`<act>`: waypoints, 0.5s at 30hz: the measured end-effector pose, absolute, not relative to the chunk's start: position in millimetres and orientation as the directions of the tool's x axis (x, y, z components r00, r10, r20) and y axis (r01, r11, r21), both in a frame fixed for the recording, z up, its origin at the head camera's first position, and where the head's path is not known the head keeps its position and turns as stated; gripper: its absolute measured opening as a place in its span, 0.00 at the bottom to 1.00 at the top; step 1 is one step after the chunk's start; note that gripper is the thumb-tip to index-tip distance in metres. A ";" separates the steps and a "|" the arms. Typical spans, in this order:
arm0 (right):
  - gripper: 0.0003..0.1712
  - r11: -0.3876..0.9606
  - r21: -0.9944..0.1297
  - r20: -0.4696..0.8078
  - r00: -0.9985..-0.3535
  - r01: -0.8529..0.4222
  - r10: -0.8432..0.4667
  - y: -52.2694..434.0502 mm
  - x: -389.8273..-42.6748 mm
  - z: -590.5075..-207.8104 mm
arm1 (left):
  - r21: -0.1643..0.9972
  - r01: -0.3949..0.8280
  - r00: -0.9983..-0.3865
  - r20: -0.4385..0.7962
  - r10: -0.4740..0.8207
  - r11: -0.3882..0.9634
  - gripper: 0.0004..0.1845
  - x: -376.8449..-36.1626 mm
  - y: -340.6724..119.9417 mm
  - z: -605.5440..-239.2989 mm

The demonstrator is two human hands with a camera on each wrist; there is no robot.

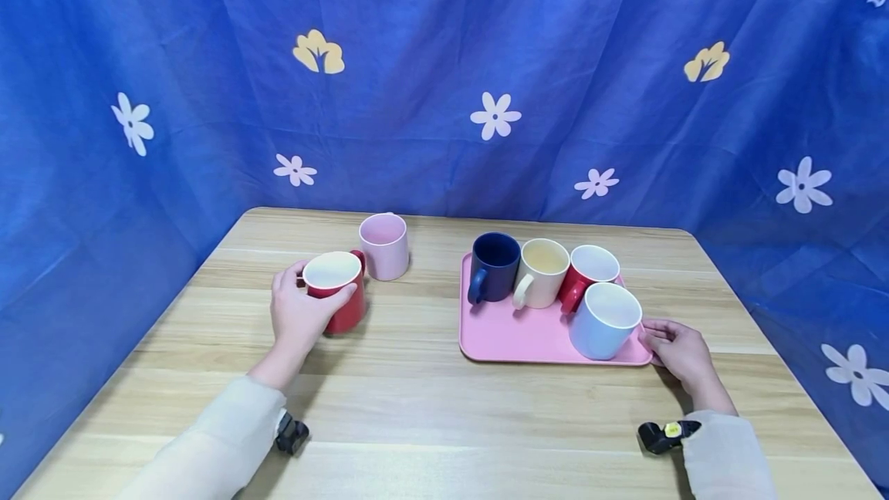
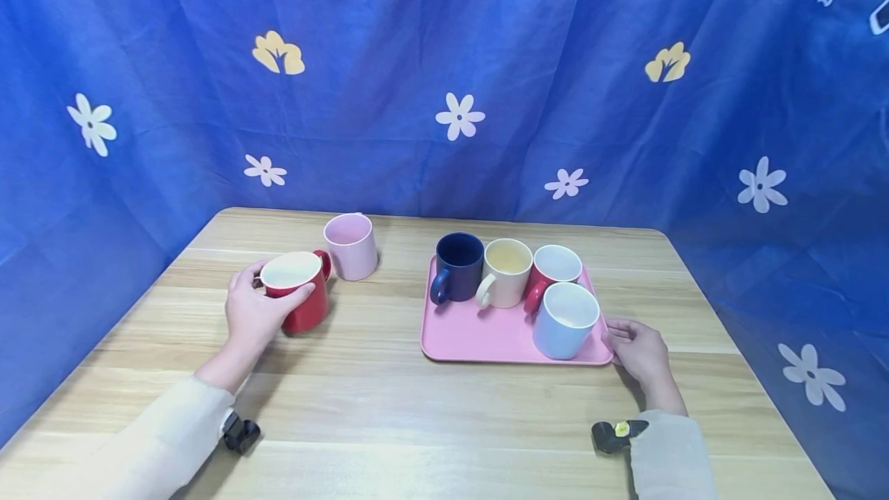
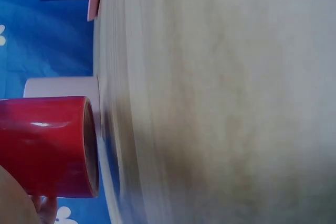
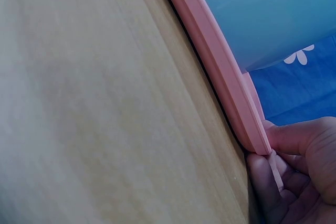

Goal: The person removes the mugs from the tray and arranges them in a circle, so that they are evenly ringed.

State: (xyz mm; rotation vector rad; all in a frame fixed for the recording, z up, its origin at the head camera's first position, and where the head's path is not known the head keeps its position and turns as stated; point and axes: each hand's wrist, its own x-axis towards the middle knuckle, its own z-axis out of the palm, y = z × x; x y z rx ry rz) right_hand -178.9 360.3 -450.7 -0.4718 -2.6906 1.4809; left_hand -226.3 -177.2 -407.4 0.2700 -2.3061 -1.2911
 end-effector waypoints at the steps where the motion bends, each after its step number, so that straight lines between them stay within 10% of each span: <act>1: 0.22 0.500 -0.830 -0.116 -0.953 0.248 0.280 360.3 -178.8 -450.4 | 0.843 0.054 -0.864 0.308 -0.398 0.535 0.40 -227.6 -178.1 -407.5; 15: 0.22 0.503 -0.827 -0.114 -0.952 0.250 0.285 360.6 -179.6 -451.4 | 0.855 -0.014 -0.835 0.275 -0.476 0.519 0.42 -251.2 -184.8 -408.8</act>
